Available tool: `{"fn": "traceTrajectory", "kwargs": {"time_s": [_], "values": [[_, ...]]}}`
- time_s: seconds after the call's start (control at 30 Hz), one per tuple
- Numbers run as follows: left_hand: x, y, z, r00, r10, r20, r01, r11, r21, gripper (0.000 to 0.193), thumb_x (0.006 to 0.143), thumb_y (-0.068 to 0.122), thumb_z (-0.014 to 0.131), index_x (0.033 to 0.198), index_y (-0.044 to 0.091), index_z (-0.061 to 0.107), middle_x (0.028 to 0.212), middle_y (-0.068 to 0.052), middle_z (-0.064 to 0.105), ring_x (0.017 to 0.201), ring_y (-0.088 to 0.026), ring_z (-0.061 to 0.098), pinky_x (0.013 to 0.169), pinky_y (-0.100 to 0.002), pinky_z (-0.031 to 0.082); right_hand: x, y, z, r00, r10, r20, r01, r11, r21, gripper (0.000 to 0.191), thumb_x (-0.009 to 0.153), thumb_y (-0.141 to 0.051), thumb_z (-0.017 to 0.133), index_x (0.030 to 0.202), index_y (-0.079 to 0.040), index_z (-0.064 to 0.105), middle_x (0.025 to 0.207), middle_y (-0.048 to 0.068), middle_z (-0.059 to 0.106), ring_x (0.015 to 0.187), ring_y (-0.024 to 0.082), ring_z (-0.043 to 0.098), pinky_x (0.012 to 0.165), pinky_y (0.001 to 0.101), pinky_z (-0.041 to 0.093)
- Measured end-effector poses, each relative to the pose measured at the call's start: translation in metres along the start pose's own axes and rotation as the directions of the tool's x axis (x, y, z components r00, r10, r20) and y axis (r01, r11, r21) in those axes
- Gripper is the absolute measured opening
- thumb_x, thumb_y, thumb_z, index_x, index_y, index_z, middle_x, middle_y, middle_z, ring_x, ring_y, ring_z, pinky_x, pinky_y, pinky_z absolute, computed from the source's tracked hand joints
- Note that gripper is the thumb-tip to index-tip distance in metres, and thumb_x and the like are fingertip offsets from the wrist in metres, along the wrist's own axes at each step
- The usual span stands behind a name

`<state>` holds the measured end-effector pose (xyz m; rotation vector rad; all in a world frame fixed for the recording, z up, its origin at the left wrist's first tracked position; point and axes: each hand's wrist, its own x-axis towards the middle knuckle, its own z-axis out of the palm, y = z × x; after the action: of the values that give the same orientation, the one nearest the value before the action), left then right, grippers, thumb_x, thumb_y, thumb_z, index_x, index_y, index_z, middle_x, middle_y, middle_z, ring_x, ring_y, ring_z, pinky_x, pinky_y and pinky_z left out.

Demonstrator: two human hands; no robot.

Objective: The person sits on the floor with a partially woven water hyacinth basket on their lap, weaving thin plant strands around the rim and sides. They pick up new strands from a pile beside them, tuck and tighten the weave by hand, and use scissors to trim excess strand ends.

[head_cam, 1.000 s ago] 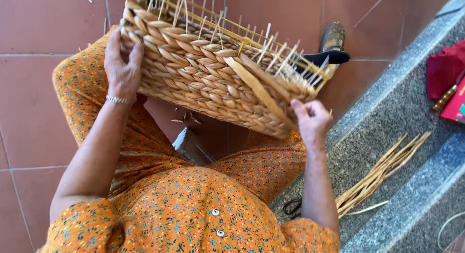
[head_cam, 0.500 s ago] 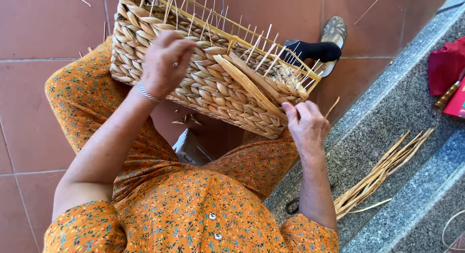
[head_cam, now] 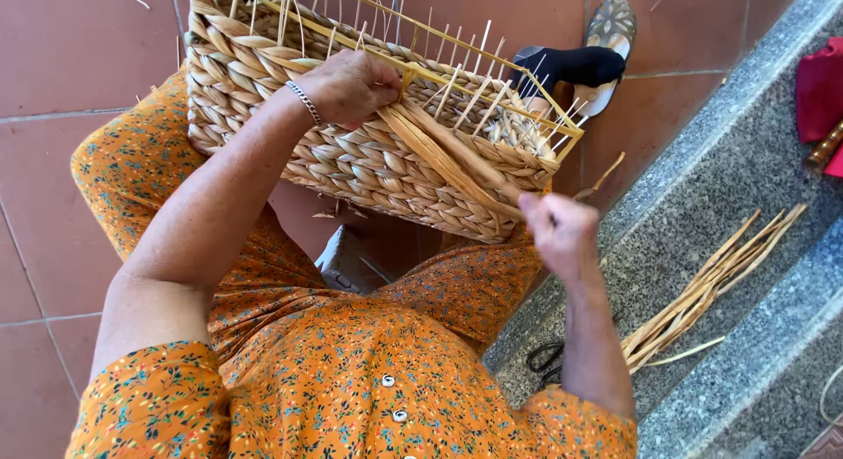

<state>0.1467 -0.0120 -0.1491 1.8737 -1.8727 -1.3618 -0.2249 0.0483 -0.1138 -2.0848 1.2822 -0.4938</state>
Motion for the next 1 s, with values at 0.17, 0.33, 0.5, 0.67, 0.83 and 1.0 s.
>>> {"fn": "traceTrajectory", "kwargs": {"time_s": [0.17, 0.33, 0.5, 0.67, 0.83, 1.0], "values": [[-0.002, 0.002, 0.000, 1.000, 0.025, -0.011, -0.025, 0.999, 0.040, 0.025, 0.103, 0.032, 0.060, 0.108, 0.015, 0.077, 0.062, -0.007, 0.072, 0.058, -0.014, 0.070, 0.072, -0.035, 0.057, 0.027, -0.009, 0.000, 0.972, -0.177, -0.157, 0.039, 0.775, -0.631, 0.023, 0.086, -0.033, 0.085, 0.078, -0.014, 0.072, 0.079, 0.002, 0.065, 0.075, 0.018, 0.058, 0.068, 0.0420, 0.044], [-0.002, 0.008, 0.003, 0.995, 0.005, -0.097, -0.004, 1.000, 0.015, 0.025, 0.099, 0.037, 0.065, 0.096, 0.016, 0.079, 0.060, -0.001, 0.070, 0.052, -0.011, 0.069, 0.066, -0.033, 0.057, 0.024, -0.054, 0.020, 0.876, -0.439, -0.199, 0.261, 0.779, -0.569, 0.027, 0.088, -0.027, 0.090, 0.103, -0.011, 0.074, 0.094, 0.005, 0.065, 0.091, 0.024, 0.056, 0.085, 0.0402, 0.047], [-0.007, 0.007, 0.003, 0.988, 0.055, -0.144, -0.050, 0.998, 0.033, 0.023, 0.099, 0.035, 0.067, 0.094, 0.016, 0.079, 0.054, -0.004, 0.067, 0.052, -0.013, 0.068, 0.069, -0.034, 0.056, 0.037, -0.070, 0.048, 0.919, -0.386, -0.080, 0.299, 0.815, -0.496, 0.035, 0.081, -0.021, 0.089, 0.106, -0.006, 0.070, 0.093, 0.008, 0.067, 0.088, 0.026, 0.060, 0.078, 0.0384, 0.051], [-0.006, 0.006, 0.003, 0.982, 0.111, -0.153, -0.106, 0.993, 0.044, 0.025, 0.099, 0.035, 0.067, 0.092, 0.014, 0.078, 0.055, -0.003, 0.067, 0.055, -0.014, 0.069, 0.070, -0.035, 0.055, 0.028, -0.083, 0.045, 0.951, -0.294, -0.094, 0.277, 0.947, -0.166, 0.022, 0.096, -0.014, 0.081, 0.107, -0.003, 0.066, 0.097, 0.009, 0.070, 0.083, 0.024, 0.071, 0.072, 0.0369, 0.058], [-0.012, 0.009, 0.001, 0.981, 0.122, -0.148, -0.115, 0.992, 0.057, 0.033, 0.106, 0.037, 0.060, 0.091, 0.013, 0.076, 0.052, -0.003, 0.065, 0.054, -0.014, 0.069, 0.070, -0.038, 0.056, 0.074, -0.062, 0.030, 0.911, -0.353, -0.213, 0.280, 0.909, -0.309, 0.012, 0.101, -0.015, 0.080, 0.102, -0.006, 0.072, 0.091, 0.008, 0.073, 0.079, 0.024, 0.072, 0.068, 0.0377, 0.056], [-0.021, 0.012, 0.006, 0.955, 0.151, -0.256, -0.104, 0.977, 0.189, 0.030, 0.102, 0.038, 0.065, 0.089, 0.014, 0.077, 0.063, -0.009, 0.069, 0.060, -0.025, 0.069, 0.064, -0.043, 0.054, 0.093, -0.036, 0.030, 0.984, -0.111, -0.141, 0.078, 0.971, -0.226, 0.018, 0.092, -0.022, 0.084, 0.092, -0.008, 0.073, 0.087, 0.007, 0.075, 0.075, 0.023, 0.073, 0.066, 0.0382, 0.055]]}}
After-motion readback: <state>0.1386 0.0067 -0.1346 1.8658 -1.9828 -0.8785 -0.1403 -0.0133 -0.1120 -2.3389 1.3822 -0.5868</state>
